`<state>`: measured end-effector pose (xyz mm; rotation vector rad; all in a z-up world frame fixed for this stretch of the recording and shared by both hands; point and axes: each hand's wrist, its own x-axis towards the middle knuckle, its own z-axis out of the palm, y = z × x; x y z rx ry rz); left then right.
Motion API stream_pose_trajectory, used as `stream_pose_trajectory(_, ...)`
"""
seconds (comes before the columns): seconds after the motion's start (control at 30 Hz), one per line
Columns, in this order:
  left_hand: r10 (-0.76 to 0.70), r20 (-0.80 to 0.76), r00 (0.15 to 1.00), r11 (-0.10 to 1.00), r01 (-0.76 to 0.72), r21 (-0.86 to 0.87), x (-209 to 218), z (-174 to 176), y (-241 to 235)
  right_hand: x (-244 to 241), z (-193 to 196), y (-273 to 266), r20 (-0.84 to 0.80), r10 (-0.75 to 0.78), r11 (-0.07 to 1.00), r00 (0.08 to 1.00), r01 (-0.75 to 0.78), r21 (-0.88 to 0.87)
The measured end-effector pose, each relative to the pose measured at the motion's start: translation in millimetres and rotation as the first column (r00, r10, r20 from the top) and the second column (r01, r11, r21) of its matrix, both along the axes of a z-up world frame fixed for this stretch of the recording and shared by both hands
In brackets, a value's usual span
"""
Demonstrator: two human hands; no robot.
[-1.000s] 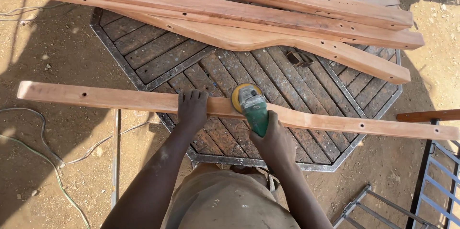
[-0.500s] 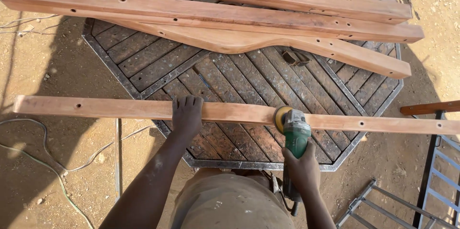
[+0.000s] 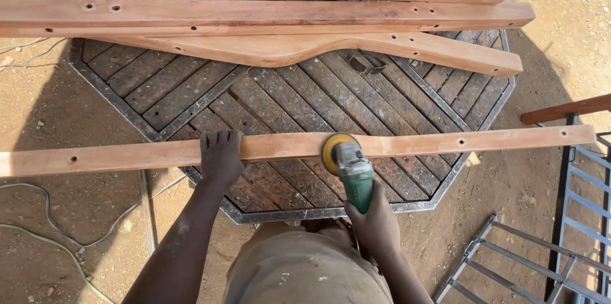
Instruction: Sanding a curved wooden component using an angle grinder with a sanding disc
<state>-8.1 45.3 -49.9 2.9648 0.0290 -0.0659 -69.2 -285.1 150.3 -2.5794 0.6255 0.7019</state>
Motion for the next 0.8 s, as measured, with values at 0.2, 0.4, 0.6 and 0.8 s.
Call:
stream_pose_trajectory(0.2,0.089,-0.102,0.991,0.993,-0.08,0.088,3.2,1.4,-8.7,3.2,-0.2,-77.1,-0.062,-0.301,0.953,0.952,0.301,-0.024)
stream_pose_trajectory(0.4,-0.01,-0.233,0.972,1.0,0.016,0.024,28.4,44.0,-84.9,-23.4,-20.9,-140.2,0.103,-0.504,0.835,0.857,0.454,0.31)
stream_pose_trajectory(0.6,-0.32,-0.299,0.899,0.922,0.368,0.121,74.9,35.4,-196.1,-21.5,-8.4,-179.5,-0.005,-0.57,0.776,0.822,0.54,0.327)
stream_pose_trajectory(0.8,-0.334,-0.644,0.689,0.929,0.358,-0.099,138.4,92.0,-191.4,-39.7,-25.6,-246.0,-0.02,-0.556,0.801,0.831,0.542,0.256)
